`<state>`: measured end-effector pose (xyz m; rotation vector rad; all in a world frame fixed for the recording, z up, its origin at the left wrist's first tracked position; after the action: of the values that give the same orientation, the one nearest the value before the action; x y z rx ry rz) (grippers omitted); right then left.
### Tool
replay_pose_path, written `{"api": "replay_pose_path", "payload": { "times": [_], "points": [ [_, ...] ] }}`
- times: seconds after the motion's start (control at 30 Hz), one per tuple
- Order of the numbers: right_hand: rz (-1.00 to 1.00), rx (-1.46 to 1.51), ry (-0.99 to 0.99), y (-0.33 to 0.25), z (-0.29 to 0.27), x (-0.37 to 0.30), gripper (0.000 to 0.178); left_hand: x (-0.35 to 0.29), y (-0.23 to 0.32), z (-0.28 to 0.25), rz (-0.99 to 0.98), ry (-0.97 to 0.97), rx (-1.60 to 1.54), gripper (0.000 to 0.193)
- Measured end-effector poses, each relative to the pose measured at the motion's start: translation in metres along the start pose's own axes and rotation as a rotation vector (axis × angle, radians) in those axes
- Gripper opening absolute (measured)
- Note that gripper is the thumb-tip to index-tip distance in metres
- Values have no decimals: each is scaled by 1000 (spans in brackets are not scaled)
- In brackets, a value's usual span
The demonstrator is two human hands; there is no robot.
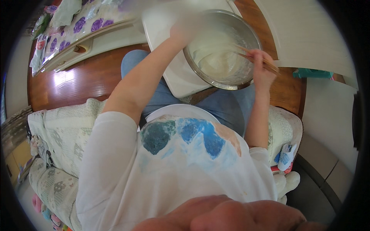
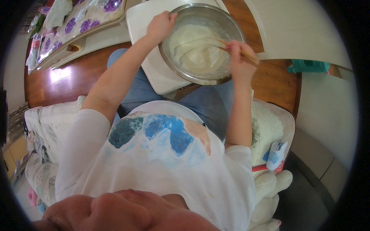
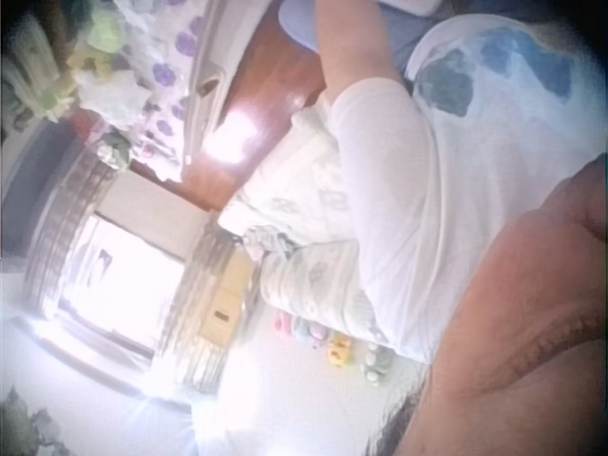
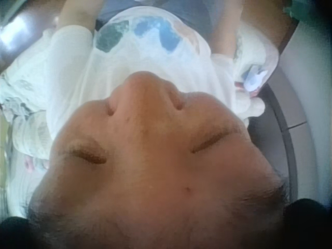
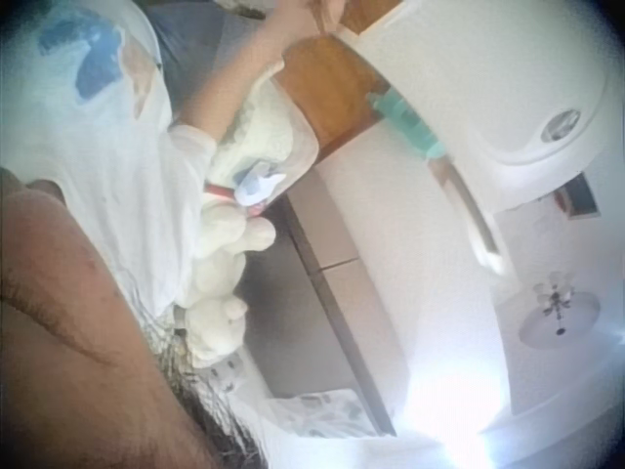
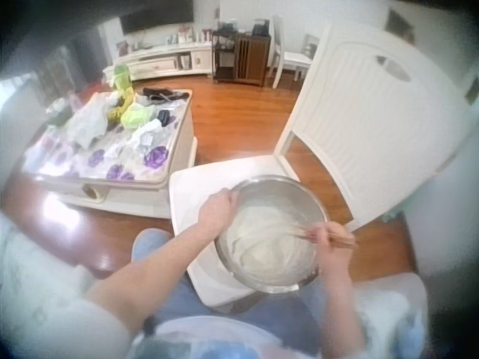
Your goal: The person sits on the floor and stirs a white mixture in a metal bowl using chopsticks. They hold the bowl steady with one hand while mixing with the other, occasionally pausing to adjust the bowl's position.
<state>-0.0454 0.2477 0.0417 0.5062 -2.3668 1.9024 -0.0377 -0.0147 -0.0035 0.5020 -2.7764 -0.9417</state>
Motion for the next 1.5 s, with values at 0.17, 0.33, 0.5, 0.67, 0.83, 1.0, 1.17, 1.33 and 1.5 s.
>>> {"api": "replay_pose_path", "payload": {
  "times": [0.17,0.33,0.5,0.67,0.83,1.0,1.17,1.33,1.5],
  "points": [
    [-76,22,-99,-27,28,-17,7,3,5,3,16,-37,16,45],
    [-440,-199,-317,-37,107,-19,6,4,2,3,-20,-36,17,46],
    [20,-54,17,12,24,22,14,4,0,5,-36,-62,1,46],
    [71,-39,-58,-7,-38,8,15,2,5,3,-35,-87,10,46],
    [315,100,-427,20,22,-20,15,2,8,1,-21,-96,-12,46],
    [70,111,-155,26,25,17,17,1,7,-4,-37,-70,-5,46],
    [-57,12,-2,18,-22,35,18,0,10,0,-6,-82,36,46],
    [60,-106,-60,34,-16,17,20,1,6,1,-39,-104,44,47],
    [328,7,-62,40,-15,-8,27,1,5,3,-73,-115,91,48]
  ]
}}
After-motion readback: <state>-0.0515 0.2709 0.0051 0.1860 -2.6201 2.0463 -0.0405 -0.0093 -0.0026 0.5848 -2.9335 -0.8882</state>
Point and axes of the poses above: each hand's wrist, its own x-axis towards the middle knuckle, its own z-axis out of the palm, y = z × x, the point moved 8 cm from there along x, towards the middle knuckle, and after that the axes turned 2 degrees about x, right-handed, at the moved point
